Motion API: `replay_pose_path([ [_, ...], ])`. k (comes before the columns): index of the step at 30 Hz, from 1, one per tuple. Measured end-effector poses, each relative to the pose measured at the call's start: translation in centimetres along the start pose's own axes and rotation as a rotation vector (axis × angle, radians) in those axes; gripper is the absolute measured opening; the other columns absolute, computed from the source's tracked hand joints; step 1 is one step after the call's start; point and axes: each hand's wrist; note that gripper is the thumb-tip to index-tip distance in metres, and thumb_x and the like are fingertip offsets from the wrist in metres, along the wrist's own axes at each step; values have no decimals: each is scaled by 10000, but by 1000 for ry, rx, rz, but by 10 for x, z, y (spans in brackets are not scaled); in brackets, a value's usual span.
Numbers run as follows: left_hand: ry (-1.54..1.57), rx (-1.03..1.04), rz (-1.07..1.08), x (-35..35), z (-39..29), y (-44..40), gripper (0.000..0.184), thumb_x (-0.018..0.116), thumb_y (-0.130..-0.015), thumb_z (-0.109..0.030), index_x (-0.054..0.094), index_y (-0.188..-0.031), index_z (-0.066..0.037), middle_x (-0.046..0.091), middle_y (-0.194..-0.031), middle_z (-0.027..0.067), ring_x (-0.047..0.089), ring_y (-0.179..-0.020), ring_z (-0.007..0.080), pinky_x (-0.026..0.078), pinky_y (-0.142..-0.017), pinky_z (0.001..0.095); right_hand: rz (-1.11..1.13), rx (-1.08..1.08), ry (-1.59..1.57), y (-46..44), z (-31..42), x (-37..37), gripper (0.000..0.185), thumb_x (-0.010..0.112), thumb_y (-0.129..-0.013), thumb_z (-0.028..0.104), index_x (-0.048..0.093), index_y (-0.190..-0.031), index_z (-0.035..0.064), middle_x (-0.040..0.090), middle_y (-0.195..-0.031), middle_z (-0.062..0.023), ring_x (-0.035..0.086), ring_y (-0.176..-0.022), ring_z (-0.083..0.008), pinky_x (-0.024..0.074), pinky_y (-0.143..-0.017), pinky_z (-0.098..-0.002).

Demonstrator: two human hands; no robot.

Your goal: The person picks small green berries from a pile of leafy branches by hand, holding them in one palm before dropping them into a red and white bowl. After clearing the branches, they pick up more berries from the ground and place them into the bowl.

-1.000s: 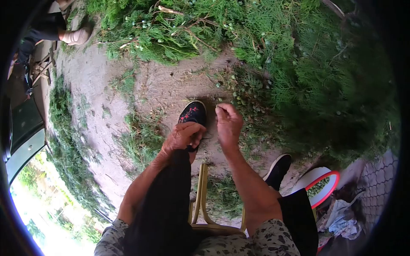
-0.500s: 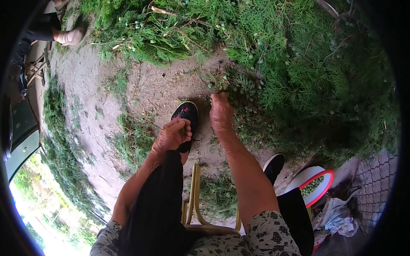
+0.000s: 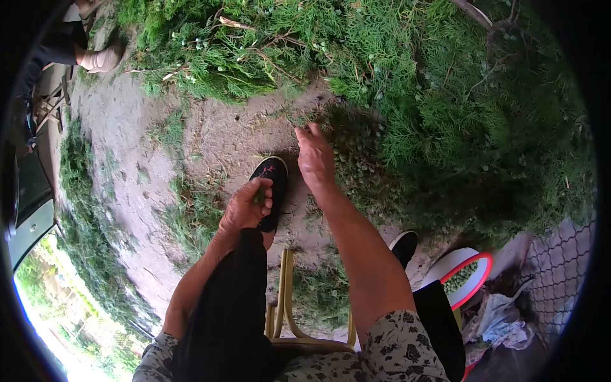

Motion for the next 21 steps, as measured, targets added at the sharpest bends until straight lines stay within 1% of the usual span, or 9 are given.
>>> replay_pose_path([
  [2, -31, 26, -8, -1, -1, -2, 364, 515, -952, -350, 574, -1094, -21, 594, -864, 39, 581, -720, 139, 479, -649, 276, 214, 74, 332, -7, -10, 4, 238, 599, -802, -15, 613, -1025, 67, 582, -993, -129, 583, -782, -335, 490, -702, -374],
  [3, 15, 53, 14, -4, -2, -3, 367, 513, -952, -356, 576, -1099, -26, 600, -881, 41, 591, -749, 149, 491, -674, 287, 212, 73, 332, -7, -6, 4, 238, 599, -802, -15, 613, -1025, 67, 582, -993, -129, 583, -782, -335, 490, -702, -374],
  [6, 139, 86, -7, -4, -1, -6, 376, 514, -949, -369, 576, -1114, -36, 614, -921, 51, 608, -817, 173, 512, -727, 318, 68, 103, 193, 3, 18, -6, 217, 641, -782, -2, 626, -989, 62, 602, -957, -119, 589, -759, -304, 492, -687, -371],
  [8, 217, 80, -49, 5, -4, -4, 383, 517, -946, -375, 575, -1124, -41, 620, -944, 59, 615, -856, 187, 521, -757, 337, 258, 31, -231, 7, 48, -28, 175, 682, -757, 51, 619, -920, 42, 603, -811, -125, 596, -739, -310, 498, -650, -385],
  [9, 242, 71, -47, 8, -6, -3, 376, 526, -940, -378, 576, -1119, -51, 625, -930, 62, 624, -861, 203, 527, -762, 346, 256, 32, -224, 8, 45, -29, 175, 682, -757, 51, 619, -920, 42, 603, -811, -125, 596, -739, -310, 498, -650, -385],
  [11, 256, 61, -32, 7, -5, -1, 354, 553, -924, -379, 588, -1083, -65, 623, -899, 62, 620, -816, 203, 521, -715, 329, 280, 10, -252, 14, 35, -28, 187, 725, -761, 87, 662, -936, 62, 642, -827, -106, 622, -758, -216, 505, -678, -333],
  [14, 193, 38, 90, -9, -2, -6, 335, 567, -917, -374, 596, -1051, -68, 616, -881, 59, 594, -754, 184, 495, -660, 298, 15, 220, -3, -4, -12, -16, 168, 656, -809, 41, 654, -975, 58, 645, -856, -124, 633, -766, -239, 522, -671, -333],
  [16, 151, 56, 57, -6, -3, -5, 326, 569, -917, -368, 593, -1047, -70, 610, -874, 55, 577, -735, 174, 478, -647, 292, -91, 175, 146, -22, -29, -18, 171, 582, -831, 36, 622, -994, 74, 608, -904, -162, 608, -797, -328, 505, -700, -415],
  [21, 147, 82, 41, 0, -5, -4, 289, 557, -926, -329, 583, -1057, -73, 622, -940, 66, 600, -806, 192, 498, -721, 326, -33, 173, 320, -28, -31, -23, 141, 581, -831, 47, 607, -967, 72, 588, -877, -151, 594, -814, -342, 486, -700, -435],
])
Point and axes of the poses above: each hand's wrist, its own y-axis away from the middle knuckle, its own x-axis out of the palm, z = x × y
